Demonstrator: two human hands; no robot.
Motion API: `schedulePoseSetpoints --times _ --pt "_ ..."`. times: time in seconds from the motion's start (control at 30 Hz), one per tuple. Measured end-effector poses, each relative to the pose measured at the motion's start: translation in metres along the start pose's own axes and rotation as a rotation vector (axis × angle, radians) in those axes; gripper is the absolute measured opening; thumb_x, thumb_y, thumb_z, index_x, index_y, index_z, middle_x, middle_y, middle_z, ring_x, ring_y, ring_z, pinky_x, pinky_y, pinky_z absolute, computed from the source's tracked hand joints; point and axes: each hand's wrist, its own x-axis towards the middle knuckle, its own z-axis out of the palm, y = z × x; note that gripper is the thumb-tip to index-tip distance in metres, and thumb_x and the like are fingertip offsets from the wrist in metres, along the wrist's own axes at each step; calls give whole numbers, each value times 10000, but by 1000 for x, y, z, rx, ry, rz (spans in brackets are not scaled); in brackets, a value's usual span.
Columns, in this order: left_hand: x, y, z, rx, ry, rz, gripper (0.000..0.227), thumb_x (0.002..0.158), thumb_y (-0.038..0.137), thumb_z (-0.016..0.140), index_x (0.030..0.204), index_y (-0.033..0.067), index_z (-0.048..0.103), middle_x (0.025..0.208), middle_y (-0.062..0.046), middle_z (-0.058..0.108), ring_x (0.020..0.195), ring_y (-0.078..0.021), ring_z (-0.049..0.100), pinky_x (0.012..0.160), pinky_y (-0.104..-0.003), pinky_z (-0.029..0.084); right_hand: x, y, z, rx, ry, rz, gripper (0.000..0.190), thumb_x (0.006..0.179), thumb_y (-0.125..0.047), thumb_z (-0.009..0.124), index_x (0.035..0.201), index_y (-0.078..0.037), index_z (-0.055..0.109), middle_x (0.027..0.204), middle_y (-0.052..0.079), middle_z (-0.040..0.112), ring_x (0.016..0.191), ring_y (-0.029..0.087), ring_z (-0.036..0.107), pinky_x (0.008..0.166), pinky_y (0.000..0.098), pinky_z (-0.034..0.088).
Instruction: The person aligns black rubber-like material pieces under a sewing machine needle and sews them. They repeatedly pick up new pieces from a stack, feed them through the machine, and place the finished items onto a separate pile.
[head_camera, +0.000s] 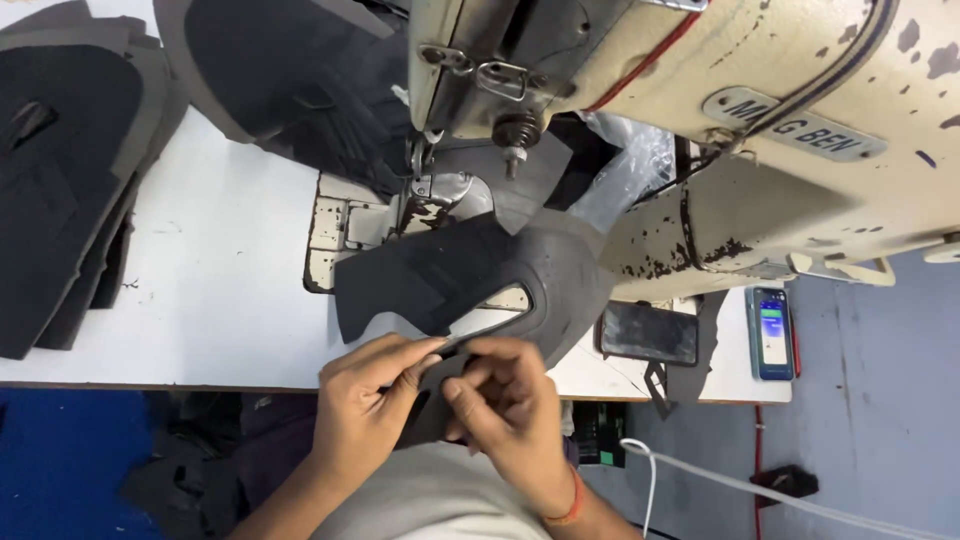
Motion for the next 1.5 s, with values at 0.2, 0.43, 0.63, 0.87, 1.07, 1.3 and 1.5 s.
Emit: schedulePoseSetpoints --times 0.2,0.43,0.63,0.87,1.07,1.3,1.5 --pt "-4 12 -4 -46 -102 -6 293 901 91 747 1179 -4 744 827 -48 733 616 -66 597 536 -213 468 -4 -2 -14 -123 37 -272 426 933 -4 735 1291 -5 503 849 65 671 630 68 634 519 198 519" --pt "-14 22 -7 -60 20 -71 267 913 78 761 1171 8 762 796 -36 718 599 -43 484 509 -207 378 22 -81 -14 -1108 233 -943 537 754 -172 751 1209 31 550 1085 224 649 987 370 593 862 458 478" --pt "-6 33 -9 14 -110 -130 278 886 60 779 1164 47 780 714 -22 681 570 -38 493 494 -220 391 23 -58 -47 -830 -295 -630 312 858 -148 806 1133 -39 707 1035 121 686 1094 328 651 897 388 523" --pt "-11 37 0 25 -86 -181 261 874 69 776 1133 32 775 794 -45 753 677 -64 659 604 -218 519 17 -52 -48 -776 -276 -579 284 832 -140 835 1071 -31 725 939 84 682 887 249 654 766 349 521" --pt "-15 34 -2 21 -98 -258 329 834 123 804 1142 16 762 819 -56 770 694 -63 687 621 -215 543 16 -46 -49 -698 -243 -633 278 777 -95 871 1001 -11 728 925 80 730 848 236 676 786 338 516" --pt "-22 21 -14 -227 -302 -513 291 847 125 788 1114 10 797 849 -29 823 712 -26 662 626 -191 552 11 -40 -49 -540 -282 -663 214 781 -90 871 944 -32 745 849 58 727 812 204 717 848 343 525" --pt "-24 27 -14 -216 -282 -460 264 874 118 773 1106 -6 790 791 -21 777 663 -22 625 565 -193 517 10 -39 -50 -535 -282 -661 197 788 -102 872 923 -41 741 841 48 733 800 191 720 821 337 528"
